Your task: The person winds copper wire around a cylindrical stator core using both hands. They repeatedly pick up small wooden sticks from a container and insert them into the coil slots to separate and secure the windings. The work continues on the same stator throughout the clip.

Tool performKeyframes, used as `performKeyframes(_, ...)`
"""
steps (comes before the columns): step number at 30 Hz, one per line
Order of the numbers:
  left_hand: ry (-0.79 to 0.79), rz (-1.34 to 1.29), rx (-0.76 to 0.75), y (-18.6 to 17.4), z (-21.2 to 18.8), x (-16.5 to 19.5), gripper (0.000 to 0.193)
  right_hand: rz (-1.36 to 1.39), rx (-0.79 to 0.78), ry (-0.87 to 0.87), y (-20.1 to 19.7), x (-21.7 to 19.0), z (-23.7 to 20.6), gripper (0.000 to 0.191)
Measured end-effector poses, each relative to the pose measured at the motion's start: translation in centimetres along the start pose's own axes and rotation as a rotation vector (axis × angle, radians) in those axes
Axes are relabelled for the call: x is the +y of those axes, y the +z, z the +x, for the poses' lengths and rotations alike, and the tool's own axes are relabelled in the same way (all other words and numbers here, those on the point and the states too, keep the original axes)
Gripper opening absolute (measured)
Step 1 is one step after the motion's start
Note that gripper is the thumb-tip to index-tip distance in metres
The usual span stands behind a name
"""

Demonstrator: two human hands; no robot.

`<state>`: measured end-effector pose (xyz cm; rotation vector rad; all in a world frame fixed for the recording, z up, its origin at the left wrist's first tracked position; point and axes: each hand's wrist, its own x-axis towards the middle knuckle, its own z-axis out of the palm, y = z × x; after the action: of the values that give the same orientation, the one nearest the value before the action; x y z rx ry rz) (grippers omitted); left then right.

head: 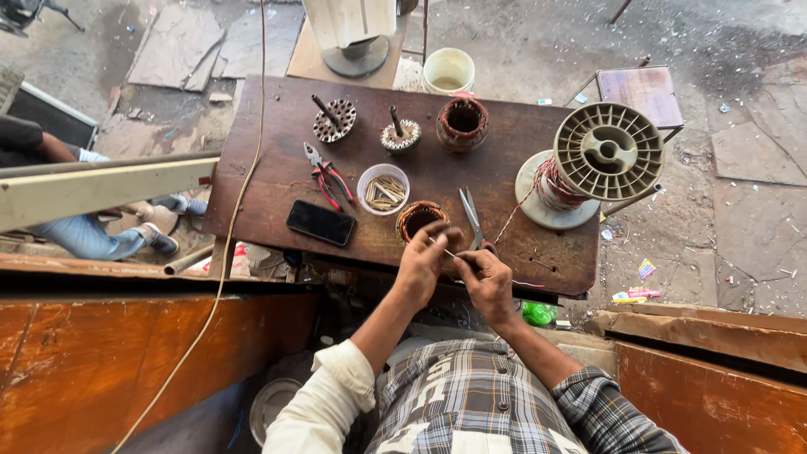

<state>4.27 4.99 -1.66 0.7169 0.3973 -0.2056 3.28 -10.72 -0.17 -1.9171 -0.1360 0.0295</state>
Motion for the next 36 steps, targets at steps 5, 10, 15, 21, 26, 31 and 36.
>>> performKeyframes(5,0.197,0.123,-0.101,-1.4,0.2,-2.4,0.02,0.274,-0.048,0.205,0.6,1.9,0.1,0.02)
performKeyframes(10,0.532,0.472,-0.048,-1.1,0.4,-4.1,0.02,0.259,-0.07,0.193,0.8,2.3,-0.2,0.021)
performKeyframes(15,0.012,-0.194,0.053,0.1,1.0,-1.5,0.021,0.212,-0.06,0.226,0.6,2.4,0.2,0.023)
performKeyframes(21,0.058,-0.341,0.035,0.8,1.3,-0.7,0.016,0.221,-0.043,0.275,0.6,2.2,-0.3,0.023)
performKeyframes(26,0.09,-0.275,0.068,0.8,1.8,-1.2,0.018,0.176,-0.058,0.196,0.9,1.7,-0.3,0.019)
performKeyframes(31,0.078,-0.288,0.119,0.6,2.2,-1.4,0.018,0.231,-0.071,0.205,1.0,1.9,-0.2,0.018)
performKeyframes(36,0.082,-0.255,0.049,0.7,1.8,-1.6,0.023,0.335,-0.093,0.233,1.3,2.1,0.0,0.017)
